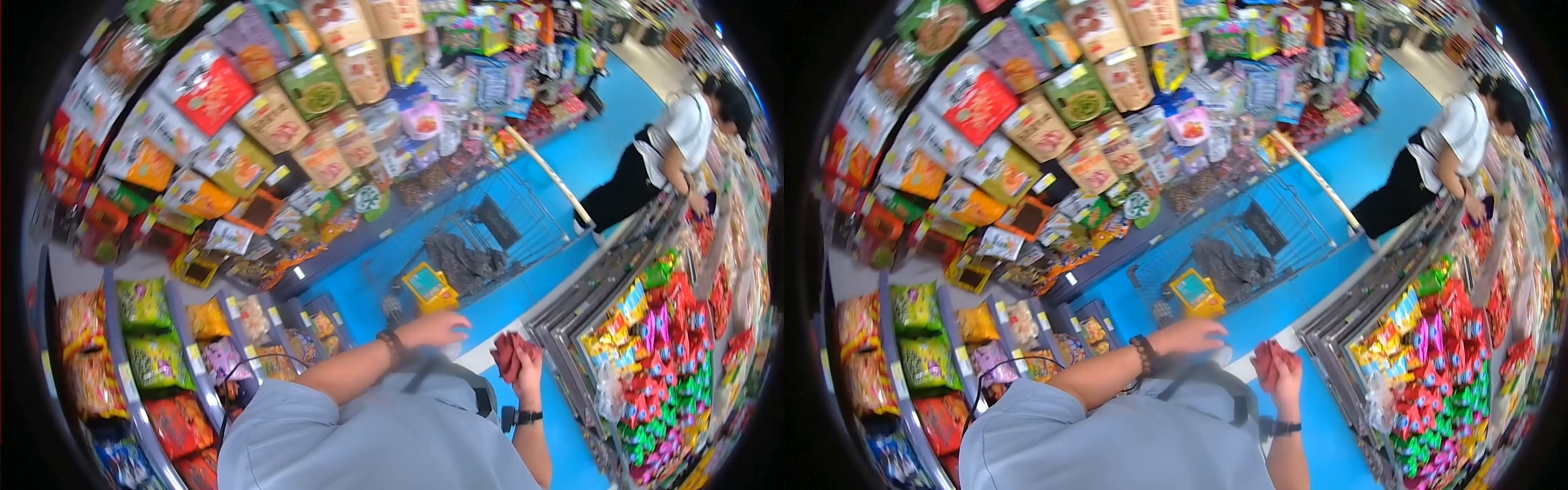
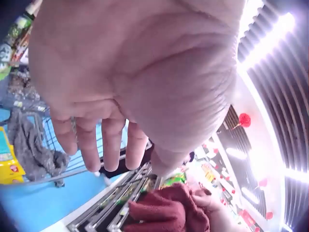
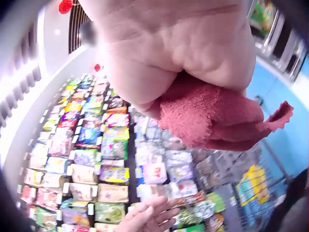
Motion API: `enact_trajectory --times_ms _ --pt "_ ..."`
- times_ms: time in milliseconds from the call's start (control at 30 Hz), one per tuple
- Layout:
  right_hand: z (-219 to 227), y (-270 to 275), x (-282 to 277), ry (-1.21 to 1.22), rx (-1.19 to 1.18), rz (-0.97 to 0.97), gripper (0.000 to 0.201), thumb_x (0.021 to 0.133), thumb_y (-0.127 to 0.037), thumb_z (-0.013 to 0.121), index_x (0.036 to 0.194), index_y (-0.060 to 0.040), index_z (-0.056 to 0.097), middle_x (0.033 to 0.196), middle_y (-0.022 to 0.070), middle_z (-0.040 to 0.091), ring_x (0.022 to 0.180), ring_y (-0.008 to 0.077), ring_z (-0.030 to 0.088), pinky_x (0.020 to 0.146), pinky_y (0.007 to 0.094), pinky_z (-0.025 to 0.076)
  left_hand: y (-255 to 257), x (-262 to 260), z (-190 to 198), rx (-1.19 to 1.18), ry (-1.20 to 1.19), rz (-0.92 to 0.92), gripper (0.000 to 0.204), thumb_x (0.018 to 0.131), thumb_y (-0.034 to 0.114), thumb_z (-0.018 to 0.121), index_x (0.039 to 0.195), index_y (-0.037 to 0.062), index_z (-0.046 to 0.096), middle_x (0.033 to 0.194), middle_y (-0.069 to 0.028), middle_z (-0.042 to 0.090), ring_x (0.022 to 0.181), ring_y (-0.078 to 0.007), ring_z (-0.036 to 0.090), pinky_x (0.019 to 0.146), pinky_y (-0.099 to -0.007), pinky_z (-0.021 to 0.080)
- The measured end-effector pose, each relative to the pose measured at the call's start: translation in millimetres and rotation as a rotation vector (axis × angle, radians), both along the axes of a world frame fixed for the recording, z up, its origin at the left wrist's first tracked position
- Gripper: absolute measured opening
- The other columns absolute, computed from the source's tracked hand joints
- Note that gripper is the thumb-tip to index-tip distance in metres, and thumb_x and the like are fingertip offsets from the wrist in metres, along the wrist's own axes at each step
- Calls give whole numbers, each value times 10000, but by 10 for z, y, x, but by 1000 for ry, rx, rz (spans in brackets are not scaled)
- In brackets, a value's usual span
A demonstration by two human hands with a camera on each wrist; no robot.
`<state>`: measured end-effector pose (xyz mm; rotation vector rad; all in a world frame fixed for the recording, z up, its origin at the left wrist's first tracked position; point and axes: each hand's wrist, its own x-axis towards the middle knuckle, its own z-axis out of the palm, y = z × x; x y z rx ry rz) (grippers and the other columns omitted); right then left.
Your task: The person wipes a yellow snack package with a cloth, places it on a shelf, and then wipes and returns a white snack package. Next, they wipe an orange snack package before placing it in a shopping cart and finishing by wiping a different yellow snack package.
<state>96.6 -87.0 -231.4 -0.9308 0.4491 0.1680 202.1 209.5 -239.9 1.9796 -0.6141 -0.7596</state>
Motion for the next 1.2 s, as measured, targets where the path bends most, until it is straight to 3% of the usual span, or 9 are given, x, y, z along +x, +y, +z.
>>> enact_trajectory --times_ms 100,200,300,367,567,800,1000,1133,1200 --pt "424 448 637 -84 376 292 551 1037 -212 544 1511 64 500 1535 217 578 1423 372 565 1226 528 439 200 -104 534 -149 -13 215 625 1032 376 703 1505 -5 557 1468 -152 647 1332 -260 629 1108 -400 507" --pt "716 924 1047 -19 520 421 578 1027 -291 575 1515 15 525 1544 210 582 1431 362 560 1242 508 414 482 -156 665 -621 408 370 678 1056 364 682 1592 9 465 1474 -115 618 1340 -195 583 1129 -380 493" --pt "1006 1372 1305 -146 560 550 632 1066 -418 539 1540 0 513 1561 217 567 1449 370 538 1263 507 381 838 -359 1073 -714 469 642 522 1069 275 645 1504 2 551 1420 -93 655 1293 -173 614 1103 -370 509" --pt "901 1522 1384 -27 991 674 725 1116 -519 438 1598 23 428 1633 205 488 1524 372 450 1294 518 315 1068 -435 963 -807 456 747 447 1065 205 631 1450 -20 592 1391 -69 669 1256 -162 634 1083 -352 514" --pt "894 2083 1455 166 687 659 839 1088 -659 445 1620 -11 399 1678 182 430 1545 357 426 1277 550 335 1622 -343 1058 -943 283 908 358 1079 165 611 1390 -12 596 1324 -103 708 1220 -197 686 1045 -353 548" --pt "539 2574 1598 67 238 633 428 1046 -126 597 1446 23 565 1442 166 651 1346 324 636 1164 500 499 2477 -147 1064 -627 136 935 320 1096 160 613 1351 -34 601 1290 -74 699 1168 -140 640 1040 -331 513" --pt "897 3168 1777 204 428 654 468 1012 -104 681 1446 26 561 1360 131 695 1294 292 661 1120 444 513 3290 36 1064 -381 35 881 247 1097 187 610 1226 -18 656 1125 -67 746 1029 -112 641 927 -321 532" --pt "851 3570 1890 -90 -72 812 568 933 -96 804 1440 26 578 1420 158 674 1341 283 640 1170 482 480 3817 214 1166 -345 49 761 280 1123 194 587 1291 -16 665 1176 -36 721 1065 -88 624 944 -296 520" --pt "1008 3657 1932 -146 97 782 586 940 -143 811 1448 26 572 1446 165 659 1355 284 630 1176 490 472 4018 272 1322 -261 56 745 276 1125 190 582 1290 -14 668 1164 -33 722 1040 -76 617 919 -288 522"
